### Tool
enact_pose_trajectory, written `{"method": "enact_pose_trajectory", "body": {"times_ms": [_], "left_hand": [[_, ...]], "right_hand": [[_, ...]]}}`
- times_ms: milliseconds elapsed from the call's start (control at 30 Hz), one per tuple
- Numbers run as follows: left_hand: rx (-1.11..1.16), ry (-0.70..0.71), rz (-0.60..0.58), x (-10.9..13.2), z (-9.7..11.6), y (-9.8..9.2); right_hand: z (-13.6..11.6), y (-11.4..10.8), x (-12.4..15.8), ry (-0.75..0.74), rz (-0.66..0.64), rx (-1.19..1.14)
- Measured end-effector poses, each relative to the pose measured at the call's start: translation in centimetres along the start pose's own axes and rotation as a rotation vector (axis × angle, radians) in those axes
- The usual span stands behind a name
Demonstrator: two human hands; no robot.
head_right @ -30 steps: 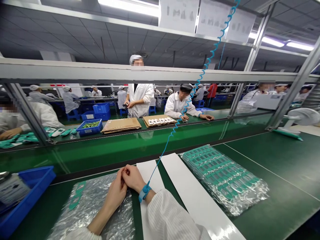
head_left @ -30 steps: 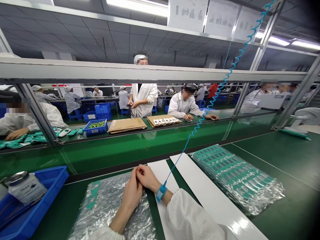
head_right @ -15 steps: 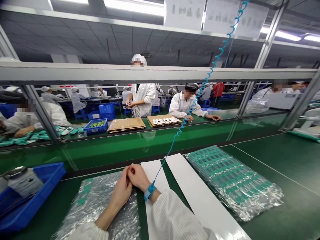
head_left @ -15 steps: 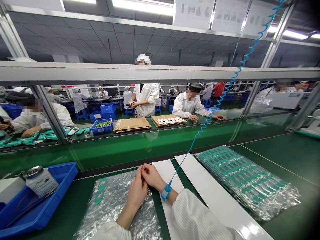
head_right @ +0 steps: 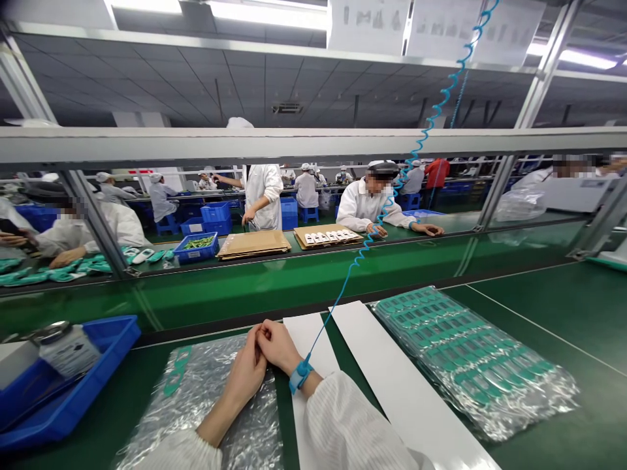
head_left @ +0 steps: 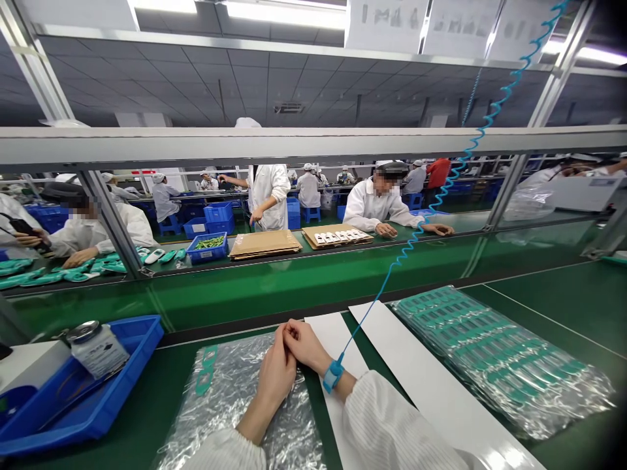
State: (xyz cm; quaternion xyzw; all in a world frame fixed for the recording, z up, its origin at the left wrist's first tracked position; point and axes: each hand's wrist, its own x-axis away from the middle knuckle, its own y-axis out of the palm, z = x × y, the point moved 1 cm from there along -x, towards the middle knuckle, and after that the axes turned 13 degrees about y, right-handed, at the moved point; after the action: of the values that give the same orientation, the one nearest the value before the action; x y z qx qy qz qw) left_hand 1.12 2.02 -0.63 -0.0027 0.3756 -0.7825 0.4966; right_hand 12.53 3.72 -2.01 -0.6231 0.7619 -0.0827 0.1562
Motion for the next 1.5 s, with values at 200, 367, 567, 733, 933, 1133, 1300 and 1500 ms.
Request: {"method": "enact_pose_trajectory", "body": {"times_ms": [200, 367, 567, 733, 933, 1133, 1300, 1500], "left_hand": [[0.031, 0.014, -0.002, 0.10, -0.02, 0.05], [0.020, 0.016, -0.005, 0.10, -0.13, 0.11], [0.012, 0.012, -0.007, 0.08, 0.01, 0.00], [0.006, 0.002, -0.002, 0.02, 0.33, -0.14], [0.008, 0.007, 0.014, 0.12, 0.21, 0.01], [0.006, 0.023, 0.025, 0.42, 0.16, 0.13], [0.001, 0.031, 0.027, 0.48, 0.15, 0.04], [0.036, 0.011, 0.025, 0.62, 0.42, -0.05]], "right_hand": [[0.20, 0.02, -0.08, 0.001, -0.005, -0.010], [0.28, 0.07, -0.10, 0.006, -0.007, -0.008], [0.08, 0.04, 0.06, 0.008, -0.016, -0.007], [0.03, 0.02, 0.04, 0.006, -0.015, -0.009], [0.07, -0.02, 0.07, 0.004, -0.019, 0.005], [0.21, 0.02, 0.10, -0.012, -0.037, -0.009], [0.55, -0.05, 0.01, -0.018, -0.066, -0.018], [0.77, -0.12, -0.06, -0.018, -0.059, -0.013]]}}
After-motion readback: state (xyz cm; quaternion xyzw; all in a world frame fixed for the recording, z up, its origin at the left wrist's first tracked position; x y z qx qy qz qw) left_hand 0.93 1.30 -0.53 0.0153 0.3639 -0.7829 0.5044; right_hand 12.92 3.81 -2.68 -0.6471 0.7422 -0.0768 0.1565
